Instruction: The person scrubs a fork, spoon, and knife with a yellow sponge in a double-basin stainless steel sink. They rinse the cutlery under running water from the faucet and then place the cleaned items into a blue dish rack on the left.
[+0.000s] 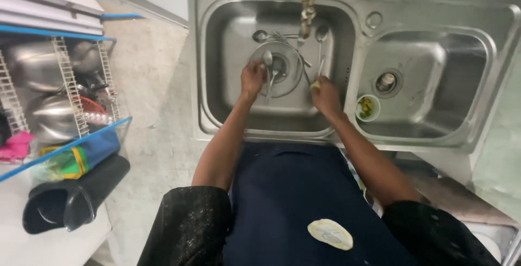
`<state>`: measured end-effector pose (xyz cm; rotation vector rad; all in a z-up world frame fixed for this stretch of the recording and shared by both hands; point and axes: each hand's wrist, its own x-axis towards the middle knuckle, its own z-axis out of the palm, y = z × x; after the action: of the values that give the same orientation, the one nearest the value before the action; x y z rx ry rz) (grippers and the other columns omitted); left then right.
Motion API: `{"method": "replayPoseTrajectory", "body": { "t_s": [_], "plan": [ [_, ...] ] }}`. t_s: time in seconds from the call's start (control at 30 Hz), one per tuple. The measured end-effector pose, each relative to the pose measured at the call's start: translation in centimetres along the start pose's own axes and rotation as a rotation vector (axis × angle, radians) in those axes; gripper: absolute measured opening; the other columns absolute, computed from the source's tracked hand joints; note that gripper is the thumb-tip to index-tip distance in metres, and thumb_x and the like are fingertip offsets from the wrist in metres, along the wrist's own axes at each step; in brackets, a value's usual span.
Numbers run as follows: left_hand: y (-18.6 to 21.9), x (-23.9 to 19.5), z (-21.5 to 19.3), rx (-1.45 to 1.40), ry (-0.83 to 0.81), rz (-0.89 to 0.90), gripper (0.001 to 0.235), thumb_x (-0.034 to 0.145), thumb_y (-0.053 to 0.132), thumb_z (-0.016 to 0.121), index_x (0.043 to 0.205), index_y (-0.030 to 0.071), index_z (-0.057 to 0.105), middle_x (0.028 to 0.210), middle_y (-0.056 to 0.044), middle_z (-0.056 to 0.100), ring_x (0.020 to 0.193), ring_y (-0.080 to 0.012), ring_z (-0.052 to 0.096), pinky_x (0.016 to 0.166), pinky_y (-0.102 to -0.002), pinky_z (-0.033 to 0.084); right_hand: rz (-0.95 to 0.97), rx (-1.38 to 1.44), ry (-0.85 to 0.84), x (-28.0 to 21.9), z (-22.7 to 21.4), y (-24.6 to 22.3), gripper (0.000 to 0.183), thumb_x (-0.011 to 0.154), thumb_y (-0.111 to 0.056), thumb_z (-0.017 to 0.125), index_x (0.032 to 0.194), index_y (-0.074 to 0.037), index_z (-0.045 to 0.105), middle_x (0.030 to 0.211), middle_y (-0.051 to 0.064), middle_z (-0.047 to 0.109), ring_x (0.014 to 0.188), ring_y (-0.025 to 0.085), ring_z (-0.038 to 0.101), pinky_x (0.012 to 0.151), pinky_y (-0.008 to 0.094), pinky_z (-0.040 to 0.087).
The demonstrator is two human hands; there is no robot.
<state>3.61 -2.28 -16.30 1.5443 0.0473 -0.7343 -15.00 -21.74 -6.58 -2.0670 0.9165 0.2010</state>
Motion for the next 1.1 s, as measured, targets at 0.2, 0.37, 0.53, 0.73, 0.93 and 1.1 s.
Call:
{"method": "replayPoseTrajectory", "body": {
  "t_s": [0.2, 0.37, 0.53, 0.73, 0.93, 1.1],
  "plan": [
    [-2.9, -0.7, -0.7, 0.722, -0.027, 0.159, 0.037, 0.093, 0.010, 0.068, 0.129, -0.001, 0.067, 0.108, -0.020, 0.073, 0.098, -0.0278, 0.073, 0.086, -0.040, 0.053, -0.195, -0.296, 0.061, 2.8, 1.4, -0.8, 0.025, 0.086, -0.008, 0.071, 0.106, 0.006, 0.064, 0.104, 0.029, 0.066, 0.094, 0.048, 0.066, 0.081, 0.053, 0.055],
    [1.0, -5.9, -1.0, 0.412, -0.102, 0.045, 0.042, 0.098, 0.017, 0.061, 0.138, 0.004, 0.059, 0.116, -0.014, 0.075, 0.107, -0.0198, 0.071, 0.095, -0.034, 0.054, -0.238, -0.501, 0.070, 5.5, 4.6, 2.0, 0.015, 0.085, -0.002, 0.066, 0.099, 0.003, 0.070, 0.102, 0.025, 0.070, 0.095, 0.043, 0.070, 0.080, 0.052, 0.058],
    [2.0, -9.9, -1.3, 0.336, -0.047, -0.045, 0.037, 0.102, 0.016, 0.061, 0.137, 0.004, 0.060, 0.117, -0.013, 0.076, 0.103, -0.0197, 0.073, 0.094, -0.032, 0.056, -0.174, -0.664, -0.140, 7.1, 5.4, 4.2, 0.014, 0.094, 0.001, 0.060, 0.089, 0.000, 0.073, 0.095, 0.026, 0.072, 0.086, 0.038, 0.074, 0.078, 0.051, 0.060],
    [4.2, -10.4, 0.6, 0.363, -0.003, -0.015, 0.032, 0.099, 0.017, 0.062, 0.125, 0.002, 0.070, 0.105, -0.009, 0.076, 0.093, -0.0148, 0.069, 0.079, -0.032, 0.057, -0.037, -0.113, 0.173, 5.3, 1.6, 0.7, 0.015, 0.084, -0.013, 0.075, 0.087, 0.002, 0.071, 0.082, 0.023, 0.071, 0.072, 0.036, 0.070, 0.067, 0.046, 0.054],
    [6.8, -8.1, 4.7, 0.196, -0.349, 0.089, 0.036, 0.112, 0.030, 0.056, 0.116, -0.002, 0.071, 0.092, -0.007, 0.071, 0.086, -0.0101, 0.063, 0.077, -0.030, 0.055, 0.031, 0.538, -0.322, 1.3, 3.7, -0.3, 0.016, 0.096, -0.011, 0.067, 0.104, 0.002, 0.071, 0.086, 0.009, 0.069, 0.073, 0.016, 0.065, 0.064, 0.034, 0.056],
    [7.1, -7.5, 4.7, 0.338, -0.116, 0.346, 0.033, 0.105, 0.029, 0.061, 0.104, 0.000, 0.077, 0.085, -0.005, 0.075, 0.075, -0.0123, 0.072, 0.070, -0.030, 0.056, -0.230, 0.299, -0.437, -1.3, -0.9, -7.0, 0.036, 0.091, -0.010, 0.075, 0.126, -0.003, 0.070, 0.103, 0.010, 0.076, 0.089, 0.016, 0.072, 0.080, 0.031, 0.058]
  ]
}}
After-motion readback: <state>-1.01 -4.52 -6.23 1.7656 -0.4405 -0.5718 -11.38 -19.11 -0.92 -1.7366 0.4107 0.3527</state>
